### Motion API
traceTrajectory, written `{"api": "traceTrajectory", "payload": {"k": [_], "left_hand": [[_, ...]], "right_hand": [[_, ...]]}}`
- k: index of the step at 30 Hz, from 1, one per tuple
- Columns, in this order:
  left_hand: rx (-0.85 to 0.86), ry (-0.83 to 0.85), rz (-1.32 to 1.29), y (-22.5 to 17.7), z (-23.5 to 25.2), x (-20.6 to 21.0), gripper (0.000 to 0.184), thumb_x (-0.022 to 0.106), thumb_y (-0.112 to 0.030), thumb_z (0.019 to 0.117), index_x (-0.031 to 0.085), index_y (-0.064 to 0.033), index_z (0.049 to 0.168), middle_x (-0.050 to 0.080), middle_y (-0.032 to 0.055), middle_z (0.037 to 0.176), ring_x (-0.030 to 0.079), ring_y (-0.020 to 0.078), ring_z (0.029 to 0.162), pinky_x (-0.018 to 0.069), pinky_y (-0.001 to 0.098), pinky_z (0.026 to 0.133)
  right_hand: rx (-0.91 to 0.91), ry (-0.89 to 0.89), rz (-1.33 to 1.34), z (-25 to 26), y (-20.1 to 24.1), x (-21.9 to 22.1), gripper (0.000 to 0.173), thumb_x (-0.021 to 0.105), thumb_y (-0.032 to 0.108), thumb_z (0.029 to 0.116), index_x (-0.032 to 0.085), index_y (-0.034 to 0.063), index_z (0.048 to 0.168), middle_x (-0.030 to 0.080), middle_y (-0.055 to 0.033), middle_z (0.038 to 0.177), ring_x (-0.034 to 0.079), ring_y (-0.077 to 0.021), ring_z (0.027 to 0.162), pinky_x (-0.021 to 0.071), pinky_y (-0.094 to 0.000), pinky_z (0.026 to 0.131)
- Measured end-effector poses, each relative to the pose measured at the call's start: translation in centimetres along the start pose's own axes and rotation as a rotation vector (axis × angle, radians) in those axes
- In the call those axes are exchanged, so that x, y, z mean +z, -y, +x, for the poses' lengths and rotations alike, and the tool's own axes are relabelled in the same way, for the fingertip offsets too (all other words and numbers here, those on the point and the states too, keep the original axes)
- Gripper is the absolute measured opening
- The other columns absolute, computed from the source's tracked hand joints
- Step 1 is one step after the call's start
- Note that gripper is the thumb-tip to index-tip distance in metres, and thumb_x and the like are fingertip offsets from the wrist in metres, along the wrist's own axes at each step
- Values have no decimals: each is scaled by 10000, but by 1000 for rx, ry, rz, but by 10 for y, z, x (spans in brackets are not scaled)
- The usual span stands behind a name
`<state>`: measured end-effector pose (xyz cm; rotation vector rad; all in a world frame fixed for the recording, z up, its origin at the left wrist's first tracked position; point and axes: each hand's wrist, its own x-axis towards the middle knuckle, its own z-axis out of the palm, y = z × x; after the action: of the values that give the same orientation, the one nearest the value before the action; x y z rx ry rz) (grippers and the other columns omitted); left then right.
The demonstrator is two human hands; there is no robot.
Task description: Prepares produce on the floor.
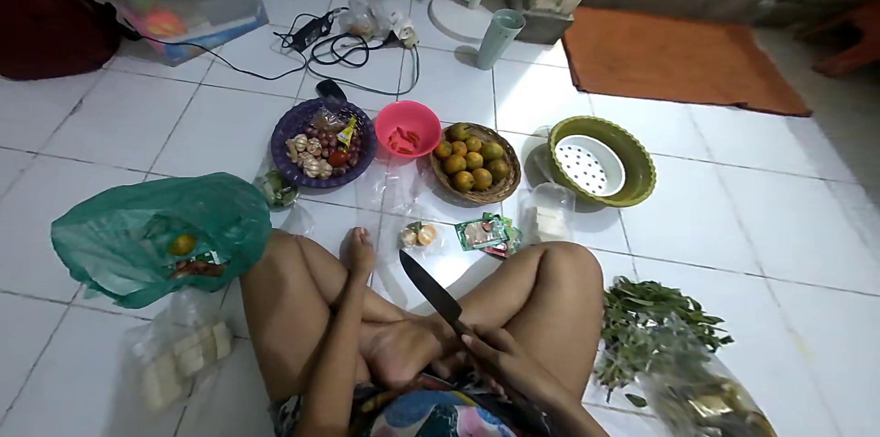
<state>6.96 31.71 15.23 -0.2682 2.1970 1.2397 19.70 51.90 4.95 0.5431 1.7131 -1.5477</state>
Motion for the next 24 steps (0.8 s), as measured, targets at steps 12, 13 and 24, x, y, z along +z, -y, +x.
{"api": "traceTrajectory", "payload": {"k": [12, 13, 24], "left_hand": [[105, -266, -144, 154, 164, 65, 352, 299, -18, 1087, 514, 158, 1302, 601, 331, 1240, 614, 385, 1136, 474, 472, 996], [109, -266, -144, 153, 163, 66, 349, 301, -18, 1087, 514, 156, 1302, 604, 329, 1232, 620, 383, 1120, 480, 471, 984], [301, -334, -85, 159, 147, 70, 332, 304, -10, 1072, 533, 162, 1240, 643, 313, 997, 656, 374, 884, 523, 476, 828]], "right_hand": [[29, -35, 293, 56, 26, 41, 305, 362, 167, 1123, 563, -40, 1224, 563, 2, 711, 494, -43, 468, 459, -185, 458], [33, -48, 322, 59, 29, 43, 315, 351, 170, 1127, 560, -43, 1230, 561, 0, 705, 492, -44, 465, 458, -184, 455], [63, -118, 462, 81, 44, 38, 354, 320, 194, 1139, 547, -68, 1212, 538, -11, 671, 480, -46, 443, 444, -175, 431]]}}
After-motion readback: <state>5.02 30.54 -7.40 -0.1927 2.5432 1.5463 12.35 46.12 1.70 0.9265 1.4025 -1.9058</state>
